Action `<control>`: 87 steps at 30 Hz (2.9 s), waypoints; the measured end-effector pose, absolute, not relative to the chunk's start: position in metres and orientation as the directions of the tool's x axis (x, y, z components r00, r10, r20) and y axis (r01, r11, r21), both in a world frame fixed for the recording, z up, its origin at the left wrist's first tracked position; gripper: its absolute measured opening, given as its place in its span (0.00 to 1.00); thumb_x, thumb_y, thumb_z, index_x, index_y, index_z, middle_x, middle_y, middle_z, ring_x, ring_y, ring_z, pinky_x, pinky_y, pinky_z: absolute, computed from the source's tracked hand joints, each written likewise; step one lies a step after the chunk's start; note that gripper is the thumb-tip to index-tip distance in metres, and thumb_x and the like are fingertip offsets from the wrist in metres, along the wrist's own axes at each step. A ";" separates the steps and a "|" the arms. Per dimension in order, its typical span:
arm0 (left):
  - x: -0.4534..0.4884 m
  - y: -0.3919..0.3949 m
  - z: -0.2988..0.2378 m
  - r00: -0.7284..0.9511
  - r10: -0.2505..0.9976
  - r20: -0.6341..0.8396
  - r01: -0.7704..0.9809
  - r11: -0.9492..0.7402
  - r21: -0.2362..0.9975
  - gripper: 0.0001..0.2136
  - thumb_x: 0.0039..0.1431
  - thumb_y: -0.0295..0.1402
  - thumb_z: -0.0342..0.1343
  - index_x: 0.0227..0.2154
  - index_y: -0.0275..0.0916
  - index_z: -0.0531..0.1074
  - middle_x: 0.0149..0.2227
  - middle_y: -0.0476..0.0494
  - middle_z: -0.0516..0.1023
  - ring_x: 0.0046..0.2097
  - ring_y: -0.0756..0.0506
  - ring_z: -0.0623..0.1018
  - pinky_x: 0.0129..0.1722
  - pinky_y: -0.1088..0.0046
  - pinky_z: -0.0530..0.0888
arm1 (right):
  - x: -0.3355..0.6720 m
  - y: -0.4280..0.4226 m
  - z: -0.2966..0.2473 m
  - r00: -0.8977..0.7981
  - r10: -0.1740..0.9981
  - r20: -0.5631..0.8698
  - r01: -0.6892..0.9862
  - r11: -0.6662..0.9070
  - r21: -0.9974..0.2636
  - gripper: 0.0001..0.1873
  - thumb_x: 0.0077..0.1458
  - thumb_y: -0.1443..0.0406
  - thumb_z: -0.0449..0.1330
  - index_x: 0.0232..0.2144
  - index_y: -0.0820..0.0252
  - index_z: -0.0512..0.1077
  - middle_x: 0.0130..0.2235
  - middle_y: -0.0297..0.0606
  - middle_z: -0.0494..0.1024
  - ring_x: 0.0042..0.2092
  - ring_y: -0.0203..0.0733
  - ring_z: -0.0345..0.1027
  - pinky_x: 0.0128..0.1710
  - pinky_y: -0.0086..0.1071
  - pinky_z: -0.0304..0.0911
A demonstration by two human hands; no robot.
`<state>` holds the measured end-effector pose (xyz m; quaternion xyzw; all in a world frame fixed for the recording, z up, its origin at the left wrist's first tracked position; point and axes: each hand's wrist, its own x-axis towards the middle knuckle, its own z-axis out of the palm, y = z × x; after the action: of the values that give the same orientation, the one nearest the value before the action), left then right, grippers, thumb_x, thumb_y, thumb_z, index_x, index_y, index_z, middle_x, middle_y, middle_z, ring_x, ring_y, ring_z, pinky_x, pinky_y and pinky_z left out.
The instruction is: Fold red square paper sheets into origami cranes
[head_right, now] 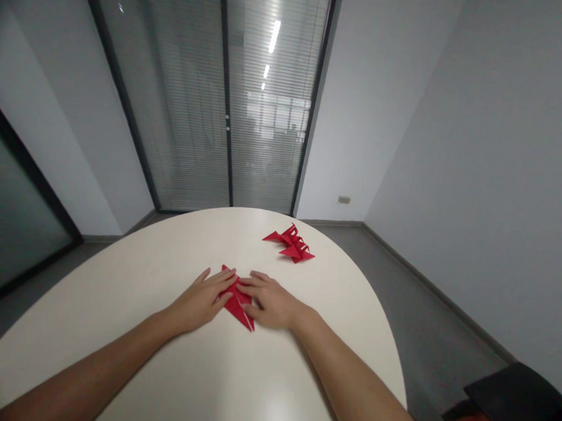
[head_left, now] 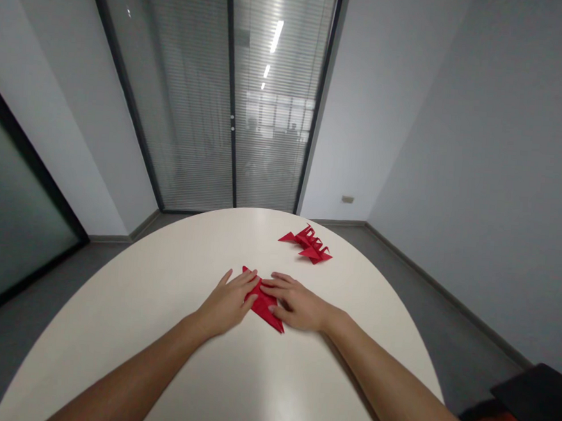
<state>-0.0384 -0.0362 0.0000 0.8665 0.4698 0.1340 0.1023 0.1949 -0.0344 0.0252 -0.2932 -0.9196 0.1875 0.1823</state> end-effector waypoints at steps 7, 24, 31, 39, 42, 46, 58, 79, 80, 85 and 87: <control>-0.041 -0.038 0.001 0.528 0.838 0.142 0.769 -0.542 0.340 0.24 0.66 0.37 0.49 0.64 0.42 0.64 0.68 0.37 0.61 0.69 0.42 0.60 0.70 0.50 0.48 | 0.201 -0.033 0.033 -0.814 0.529 0.240 0.357 0.781 -0.513 0.27 0.55 0.75 0.57 0.55 0.52 0.75 0.59 0.36 0.74 0.68 0.48 0.56 0.70 0.51 0.47; -0.027 -0.050 0.002 0.502 0.852 0.147 0.783 -0.520 0.342 0.35 0.56 0.48 0.60 0.64 0.39 0.62 0.68 0.31 0.60 0.71 0.34 0.56 0.69 0.47 0.46 | 0.207 -0.030 0.037 -0.806 0.580 0.118 0.381 0.662 -0.646 0.28 0.45 0.64 0.72 0.52 0.52 0.77 0.61 0.41 0.73 0.67 0.55 0.57 0.69 0.54 0.42; -0.030 -0.050 0.004 0.541 0.832 0.128 0.768 -0.550 0.328 0.36 0.57 0.50 0.59 0.64 0.38 0.61 0.70 0.32 0.57 0.71 0.35 0.55 0.70 0.47 0.47 | 0.203 -0.031 0.031 -0.757 0.597 0.265 0.404 0.747 -0.528 0.20 0.54 0.63 0.66 0.50 0.54 0.78 0.53 0.43 0.78 0.59 0.52 0.66 0.63 0.50 0.57; -0.031 -0.044 -0.002 0.473 0.857 0.207 0.802 -0.515 0.302 0.21 0.66 0.34 0.49 0.60 0.42 0.67 0.67 0.38 0.64 0.69 0.38 0.60 0.68 0.48 0.52 | 0.200 -0.033 0.029 -0.754 0.603 0.261 0.439 0.757 -0.483 0.23 0.50 0.61 0.70 0.50 0.54 0.78 0.51 0.44 0.76 0.54 0.50 0.68 0.58 0.44 0.61; -0.030 -0.041 0.001 0.439 0.848 0.296 0.795 -0.520 0.313 0.17 0.65 0.31 0.52 0.54 0.42 0.73 0.61 0.38 0.72 0.63 0.38 0.69 0.64 0.54 0.62 | 0.201 -0.033 0.029 -0.749 0.608 0.264 0.447 0.758 -0.476 0.21 0.51 0.60 0.69 0.48 0.55 0.79 0.50 0.44 0.76 0.54 0.50 0.68 0.57 0.42 0.62; -0.030 -0.039 0.006 0.447 0.828 0.339 0.770 -0.549 0.325 0.10 0.63 0.29 0.55 0.44 0.42 0.78 0.49 0.43 0.80 0.51 0.40 0.76 0.54 0.58 0.70 | 0.202 -0.031 0.027 -0.751 0.599 0.279 0.436 0.766 -0.471 0.23 0.51 0.62 0.69 0.50 0.57 0.78 0.50 0.44 0.76 0.53 0.50 0.68 0.57 0.42 0.62; -0.036 -0.036 -0.003 0.556 0.753 0.353 0.696 -0.653 0.299 0.14 0.65 0.28 0.54 0.51 0.43 0.77 0.56 0.42 0.77 0.56 0.40 0.75 0.57 0.56 0.71 | 0.205 -0.028 0.019 -0.717 0.620 0.320 0.484 0.772 -0.412 0.16 0.59 0.66 0.61 0.50 0.59 0.77 0.53 0.48 0.76 0.55 0.50 0.68 0.57 0.44 0.63; -0.031 -0.039 0.001 0.497 0.767 0.405 0.723 -0.624 0.295 0.07 0.63 0.29 0.55 0.40 0.40 0.77 0.45 0.42 0.79 0.49 0.40 0.75 0.51 0.58 0.72 | 0.200 -0.025 0.014 -0.663 0.645 0.381 0.519 0.762 -0.387 0.15 0.63 0.67 0.58 0.51 0.58 0.76 0.51 0.48 0.76 0.54 0.49 0.68 0.56 0.45 0.64; -0.031 -0.040 0.002 0.501 0.768 0.399 0.724 -0.624 0.294 0.07 0.64 0.29 0.55 0.40 0.40 0.78 0.44 0.42 0.80 0.48 0.41 0.75 0.51 0.59 0.71 | 0.200 -0.025 0.014 -0.662 0.644 0.383 0.517 0.762 -0.390 0.15 0.62 0.68 0.58 0.50 0.58 0.77 0.51 0.48 0.76 0.53 0.48 0.68 0.56 0.44 0.64; -0.029 -0.044 0.012 0.477 0.795 0.376 0.741 -0.593 0.314 0.07 0.64 0.32 0.55 0.38 0.41 0.78 0.42 0.44 0.82 0.46 0.40 0.76 0.49 0.59 0.70 | 0.201 -0.023 0.013 -0.674 0.626 0.393 0.503 0.778 -0.377 0.20 0.58 0.76 0.55 0.49 0.58 0.77 0.45 0.44 0.77 0.50 0.46 0.69 0.54 0.42 0.64; -0.028 -0.046 0.016 0.470 0.802 0.368 0.751 -0.583 0.311 0.07 0.64 0.33 0.55 0.38 0.41 0.79 0.40 0.44 0.82 0.45 0.40 0.76 0.48 0.59 0.70 | 0.201 -0.022 0.013 -0.679 0.620 0.394 0.503 0.783 -0.365 0.20 0.57 0.76 0.55 0.49 0.59 0.77 0.44 0.44 0.77 0.50 0.46 0.68 0.54 0.42 0.64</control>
<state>-0.0284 -0.0460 0.0157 0.8557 0.4538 0.2431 0.0529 0.2009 -0.0221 0.0128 -0.3086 -0.9090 0.1142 0.2557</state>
